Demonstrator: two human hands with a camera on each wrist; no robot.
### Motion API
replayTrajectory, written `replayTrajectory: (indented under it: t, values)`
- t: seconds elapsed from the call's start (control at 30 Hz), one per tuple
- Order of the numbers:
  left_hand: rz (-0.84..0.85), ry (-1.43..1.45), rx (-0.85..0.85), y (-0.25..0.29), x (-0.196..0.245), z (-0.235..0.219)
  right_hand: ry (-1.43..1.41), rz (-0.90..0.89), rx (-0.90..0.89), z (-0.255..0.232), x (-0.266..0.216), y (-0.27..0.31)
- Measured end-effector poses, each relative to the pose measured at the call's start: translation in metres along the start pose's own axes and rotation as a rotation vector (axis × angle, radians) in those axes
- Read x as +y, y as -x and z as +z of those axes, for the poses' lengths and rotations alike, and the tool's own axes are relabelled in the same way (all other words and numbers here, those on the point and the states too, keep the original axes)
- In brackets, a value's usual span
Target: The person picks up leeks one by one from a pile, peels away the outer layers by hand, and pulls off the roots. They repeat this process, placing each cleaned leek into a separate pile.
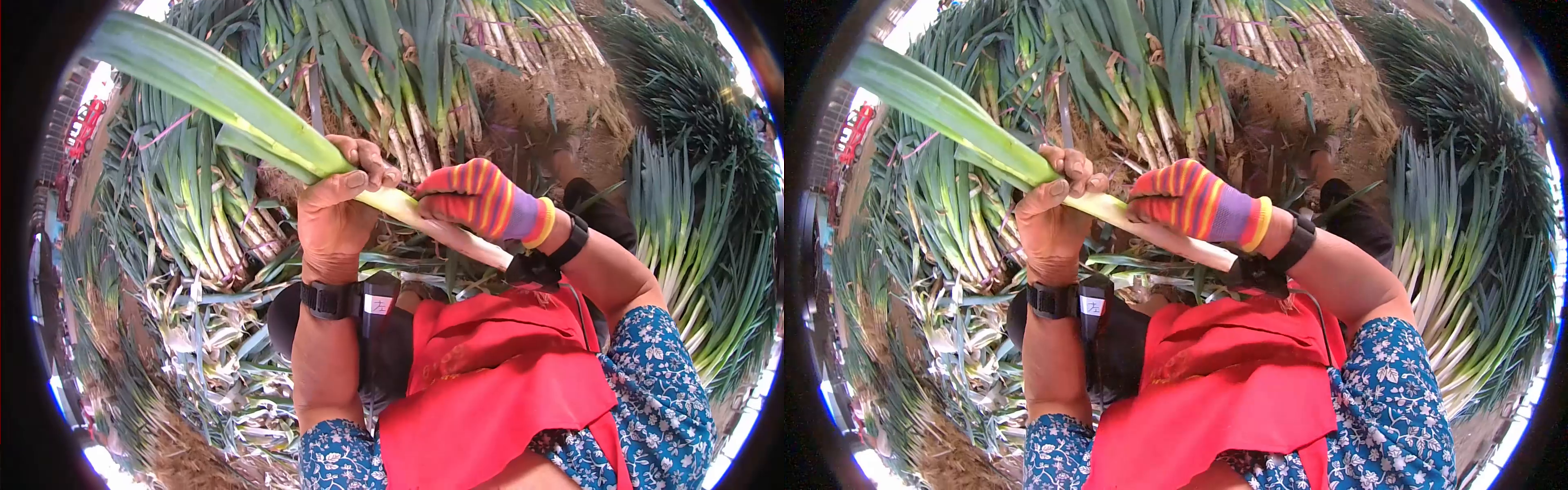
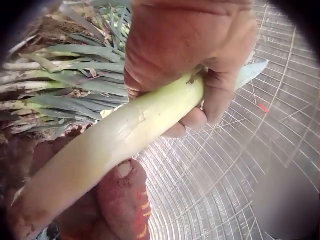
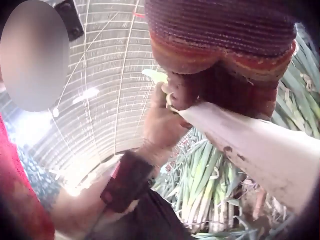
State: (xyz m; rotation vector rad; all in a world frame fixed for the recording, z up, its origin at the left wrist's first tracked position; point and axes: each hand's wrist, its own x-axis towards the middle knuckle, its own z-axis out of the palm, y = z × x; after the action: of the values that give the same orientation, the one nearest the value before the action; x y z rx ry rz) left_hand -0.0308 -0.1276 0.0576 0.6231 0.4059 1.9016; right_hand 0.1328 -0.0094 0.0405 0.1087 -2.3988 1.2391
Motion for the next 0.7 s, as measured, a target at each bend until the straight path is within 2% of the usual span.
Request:
replayTrajectory:
  t: [0.07,0.1,0.17,0.2,0.27,0.4,0.47,0.53,0.6,0.63,0.67,0.7]
  values:
    - [-0.011,0.007,0.004,0.000,0.000,-0.003,0.208,-0.268,-0.008,0.002,0.004,-0.002]
    - [-0.022,0.012,0.005,-0.001,0.000,-0.004,0.206,-0.265,-0.009,0.003,0.003,-0.001]
    - [-0.034,0.029,0.013,-0.001,0.000,-0.004,0.258,-0.138,-0.026,0.006,-0.001,0.002]
    - [-0.030,0.029,0.016,-0.001,0.000,-0.003,0.256,-0.139,-0.030,0.009,-0.001,0.003]
    - [-0.041,0.040,-0.003,0.000,0.001,-0.003,0.172,0.003,0.045,0.015,-0.001,0.005]
    - [-0.081,0.059,-0.099,0.001,0.002,0.001,0.080,0.103,-0.044,0.010,-0.002,-0.002]
    - [-0.084,0.052,-0.161,-0.001,0.001,0.003,-0.405,0.582,-0.184,0.020,0.017,0.000]
    - [-0.083,0.040,-0.228,-0.003,0.002,0.006,-0.352,0.580,-0.211,0.019,0.023,0.007]
    - [-0.065,0.013,-0.164,-0.003,0.001,0.008,0.019,-0.173,0.003,0.013,0.025,0.012]
    - [-0.046,-0.006,-0.148,-0.003,0.001,0.006,-0.328,0.203,0.148,0.011,0.003,0.010]
    - [-0.048,-0.005,-0.150,-0.004,0.001,0.005,-0.327,0.204,0.150,0.006,-0.006,0.009]
    - [-0.042,0.018,-0.137,-0.004,0.000,0.004,-0.087,0.056,0.079,0.000,-0.013,0.009]
